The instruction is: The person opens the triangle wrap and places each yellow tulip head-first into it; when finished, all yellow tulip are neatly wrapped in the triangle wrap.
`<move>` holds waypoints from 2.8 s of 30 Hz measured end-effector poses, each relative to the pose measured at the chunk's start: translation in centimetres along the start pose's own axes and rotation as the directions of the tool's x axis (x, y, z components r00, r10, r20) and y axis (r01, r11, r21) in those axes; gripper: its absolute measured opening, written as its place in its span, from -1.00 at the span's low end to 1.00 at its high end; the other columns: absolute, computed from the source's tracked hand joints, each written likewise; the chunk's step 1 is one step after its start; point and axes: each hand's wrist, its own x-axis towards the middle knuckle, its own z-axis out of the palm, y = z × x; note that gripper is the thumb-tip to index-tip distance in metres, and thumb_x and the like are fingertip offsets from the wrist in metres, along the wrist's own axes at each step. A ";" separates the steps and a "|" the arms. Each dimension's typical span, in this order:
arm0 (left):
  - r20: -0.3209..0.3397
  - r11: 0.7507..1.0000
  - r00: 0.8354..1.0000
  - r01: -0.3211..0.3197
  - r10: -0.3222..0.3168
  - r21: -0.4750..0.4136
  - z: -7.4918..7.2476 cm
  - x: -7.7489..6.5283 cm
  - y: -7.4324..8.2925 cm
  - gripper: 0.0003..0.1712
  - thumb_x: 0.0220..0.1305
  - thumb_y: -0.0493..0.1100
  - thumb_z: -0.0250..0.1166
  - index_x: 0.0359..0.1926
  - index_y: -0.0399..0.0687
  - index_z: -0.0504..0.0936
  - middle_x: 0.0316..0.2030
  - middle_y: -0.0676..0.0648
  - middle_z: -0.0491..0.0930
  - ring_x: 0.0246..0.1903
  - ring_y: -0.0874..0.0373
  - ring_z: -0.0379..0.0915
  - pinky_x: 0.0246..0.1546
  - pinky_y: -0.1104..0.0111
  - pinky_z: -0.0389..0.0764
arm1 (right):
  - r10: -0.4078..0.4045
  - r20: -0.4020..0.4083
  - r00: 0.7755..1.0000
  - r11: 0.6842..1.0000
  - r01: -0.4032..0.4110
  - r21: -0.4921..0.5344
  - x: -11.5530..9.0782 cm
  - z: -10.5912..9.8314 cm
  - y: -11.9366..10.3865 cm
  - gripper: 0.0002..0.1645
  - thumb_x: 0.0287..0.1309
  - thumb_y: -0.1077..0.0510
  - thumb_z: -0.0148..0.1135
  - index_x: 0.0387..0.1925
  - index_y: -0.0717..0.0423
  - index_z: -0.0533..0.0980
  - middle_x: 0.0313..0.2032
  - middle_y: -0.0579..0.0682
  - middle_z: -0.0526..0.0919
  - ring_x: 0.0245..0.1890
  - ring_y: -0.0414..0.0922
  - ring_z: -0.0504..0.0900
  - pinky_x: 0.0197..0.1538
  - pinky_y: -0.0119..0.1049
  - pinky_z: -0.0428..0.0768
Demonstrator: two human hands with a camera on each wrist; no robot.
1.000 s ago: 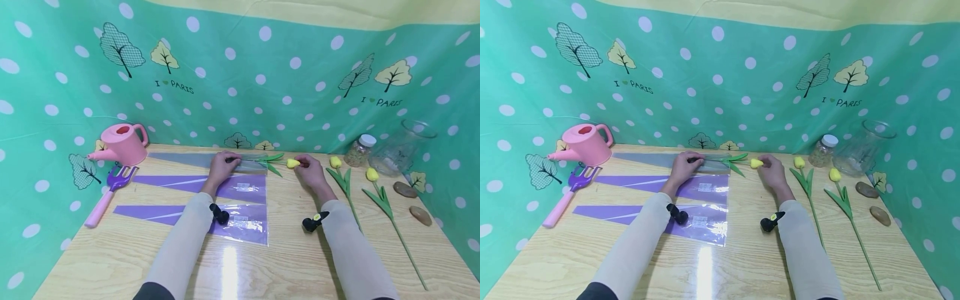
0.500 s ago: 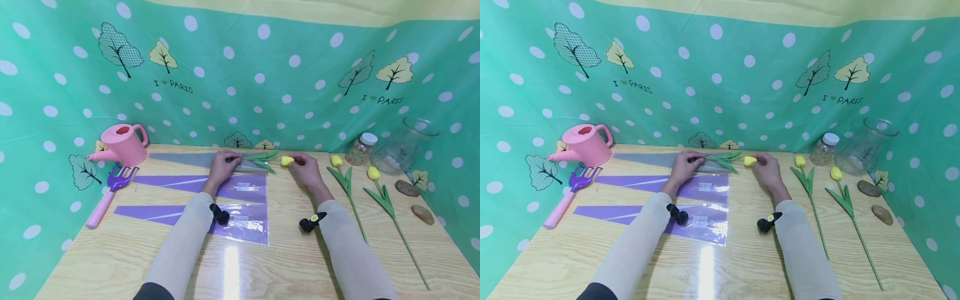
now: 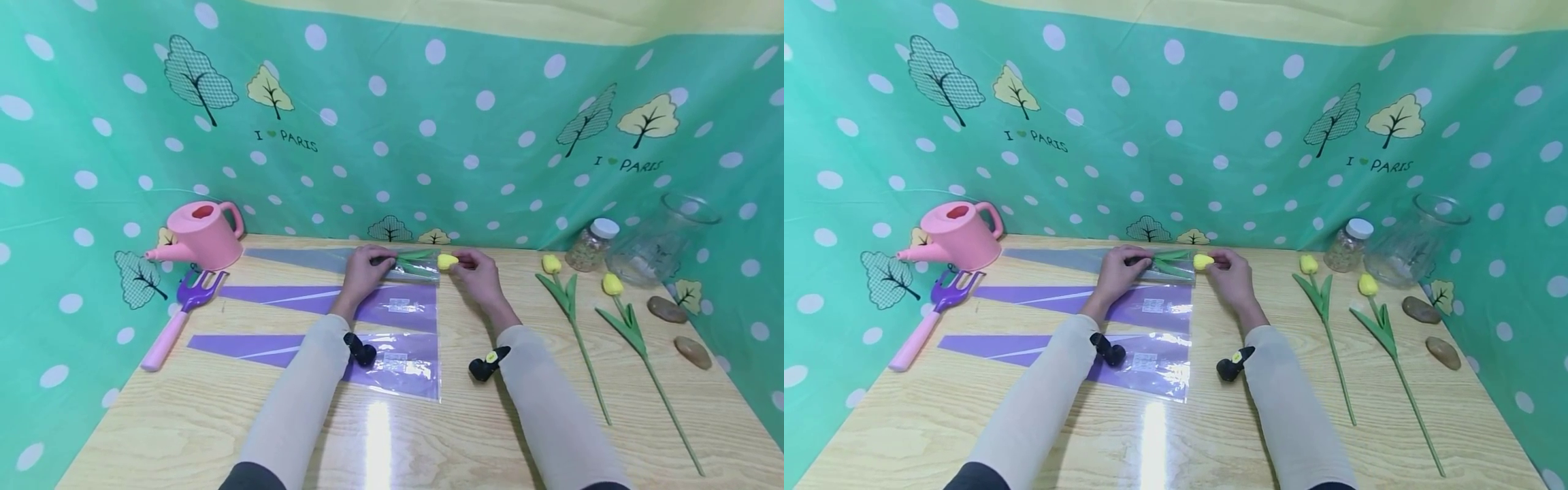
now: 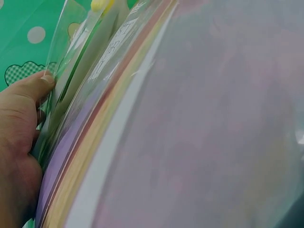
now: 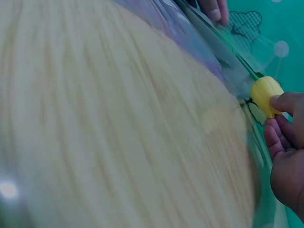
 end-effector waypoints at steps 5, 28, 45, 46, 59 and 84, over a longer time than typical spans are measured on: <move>-0.003 1.000 1.000 -0.005 0.005 0.004 0.1 0.0 0.0 -0.81 0.33 -0.17 0.43 -0.06 -0.02 0.82 0.03 -0.10 0.75 0.14 -0.07 0.55 0.34 0.08 0.46 | 0.005 0.022 1.000 1.000 -0.005 -0.007 0.2 1.0 -0.3 -0.62 0.31 0.24 0.34 0.14 0.12 0.61 0.06 0.13 0.65 0.05 -0.01 0.60 0.20 -0.18 0.63; -0.014 1.000 1.000 -0.015 0.015 0.026 0.1 0.0 0.0 -0.82 0.33 -0.18 0.43 -0.07 0.00 0.82 0.05 -0.10 0.74 0.18 -0.07 0.53 0.37 0.05 0.43 | -0.018 0.099 0.995 1.000 0.020 -0.018 1.5 2.4 -0.4 -0.61 0.28 0.21 0.39 0.13 0.12 0.64 0.09 0.15 0.70 0.12 0.05 0.65 0.27 -0.11 0.63; 0.026 0.990 0.999 0.021 -0.025 0.139 0.5 0.4 0.7 -0.78 0.35 -0.16 0.40 -0.01 0.02 0.79 0.11 -0.10 0.70 0.22 -0.08 0.49 0.39 0.03 0.42 | 0.012 0.117 0.993 0.998 -0.020 0.068 0.8 2.5 -0.4 -0.66 0.40 0.19 0.24 0.16 0.07 0.65 0.12 0.07 0.71 0.10 -0.02 0.68 0.18 -0.22 0.69; 0.022 0.988 0.999 0.023 -0.027 0.150 0.5 0.4 0.7 -0.78 0.35 -0.16 0.41 -0.01 0.01 0.79 0.12 -0.10 0.70 0.22 -0.08 0.49 0.39 0.03 0.41 | 0.009 0.103 0.995 0.996 -0.018 0.088 0.9 2.5 -0.4 -0.66 0.42 0.19 0.22 0.16 0.08 0.64 0.13 0.07 0.71 0.10 -0.03 0.67 0.18 -0.25 0.68; -0.130 0.996 0.992 0.013 -0.001 0.093 0.5 0.8 1.2 -0.79 0.35 -0.15 0.38 -0.03 -0.03 0.78 0.09 -0.13 0.68 0.21 -0.11 0.49 0.48 -0.03 0.30 | -0.019 -0.019 1.000 0.990 0.021 0.137 0.4 2.7 -0.4 -0.57 0.28 0.18 0.41 0.15 0.14 0.61 0.08 0.12 0.72 0.11 -0.02 0.68 0.18 -0.33 0.67; -0.145 0.967 0.982 0.082 -0.120 -0.242 -3.4 0.2 2.4 -0.80 0.38 -0.18 0.33 -0.04 -0.12 0.78 -0.08 -0.17 0.72 -0.19 0.15 0.56 -0.22 0.48 0.59 | -0.082 0.263 0.961 0.975 0.132 -0.179 -5.9 1.5 -0.1 -0.66 0.16 0.22 0.47 0.00 0.05 0.69 -0.17 -0.01 0.77 -0.18 -0.12 0.69 -0.08 -0.38 0.70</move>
